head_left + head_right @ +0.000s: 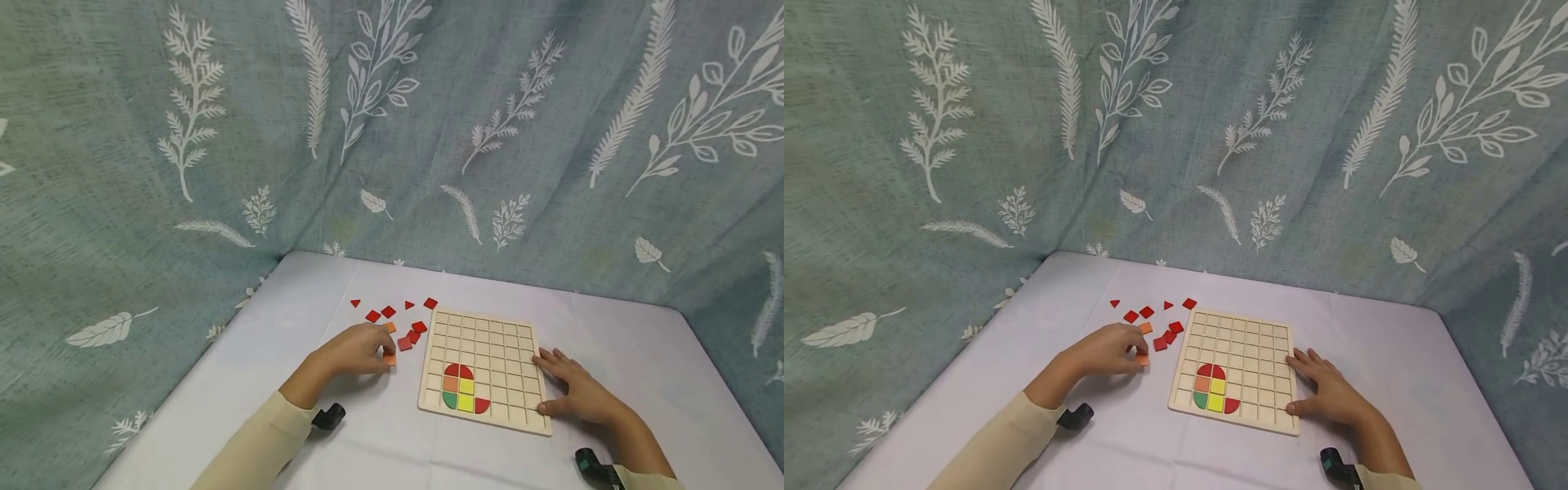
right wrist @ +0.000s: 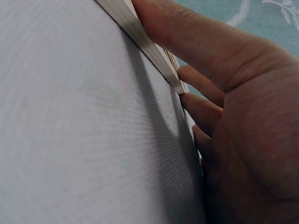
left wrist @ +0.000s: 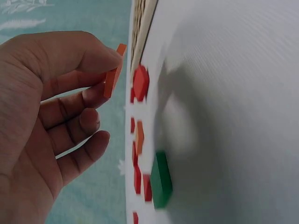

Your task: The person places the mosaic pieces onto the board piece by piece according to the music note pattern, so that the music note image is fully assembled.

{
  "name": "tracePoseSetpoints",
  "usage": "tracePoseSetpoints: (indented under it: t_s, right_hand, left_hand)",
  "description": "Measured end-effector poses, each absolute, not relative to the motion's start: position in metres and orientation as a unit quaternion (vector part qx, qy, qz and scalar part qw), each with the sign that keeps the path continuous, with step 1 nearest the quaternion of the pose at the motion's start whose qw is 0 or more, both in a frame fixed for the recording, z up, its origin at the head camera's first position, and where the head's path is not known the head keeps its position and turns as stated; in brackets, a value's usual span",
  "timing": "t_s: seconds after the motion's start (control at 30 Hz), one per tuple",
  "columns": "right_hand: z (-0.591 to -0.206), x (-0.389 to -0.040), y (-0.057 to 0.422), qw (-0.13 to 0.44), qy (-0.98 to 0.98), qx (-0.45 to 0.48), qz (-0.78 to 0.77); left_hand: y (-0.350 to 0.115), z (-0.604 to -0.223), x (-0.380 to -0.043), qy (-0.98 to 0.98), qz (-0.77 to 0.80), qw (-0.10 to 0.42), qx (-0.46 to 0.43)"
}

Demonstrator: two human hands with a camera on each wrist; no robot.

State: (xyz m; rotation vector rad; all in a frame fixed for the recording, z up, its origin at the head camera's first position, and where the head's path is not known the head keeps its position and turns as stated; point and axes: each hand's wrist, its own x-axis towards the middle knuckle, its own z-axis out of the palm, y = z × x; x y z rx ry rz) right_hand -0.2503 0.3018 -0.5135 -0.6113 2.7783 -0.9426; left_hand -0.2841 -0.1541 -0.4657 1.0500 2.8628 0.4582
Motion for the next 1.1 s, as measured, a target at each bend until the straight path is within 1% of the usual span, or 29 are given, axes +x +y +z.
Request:
tracePoseSetpoints:
  t_s: [0.3, 0.53, 0.8, 1.1]
  right_hand:
    - [-0.514, -0.25, 0.301, 0.075, 0.921, -0.209, -0.32]
    - [-0.509, -0.249, 0.3, 0.069, 0.925, -0.2, -0.315]
    - [-0.512, -0.249, 0.299, 0.078, 0.923, -0.199, -0.32]
    - [-0.514, -0.25, 0.301, 0.081, 0.925, -0.192, -0.318]
  left_hand:
    - [-0.131, -0.462, -0.285, 0.921, 0.144, 0.034, 0.36]
    - [-0.112, -0.464, -0.29, 0.908, 0.149, 0.018, 0.391]
    - [-0.095, -0.468, -0.289, 0.899, 0.163, 0.034, 0.405]
    - [-0.08, -0.463, -0.288, 0.89, 0.16, 0.02, 0.427]
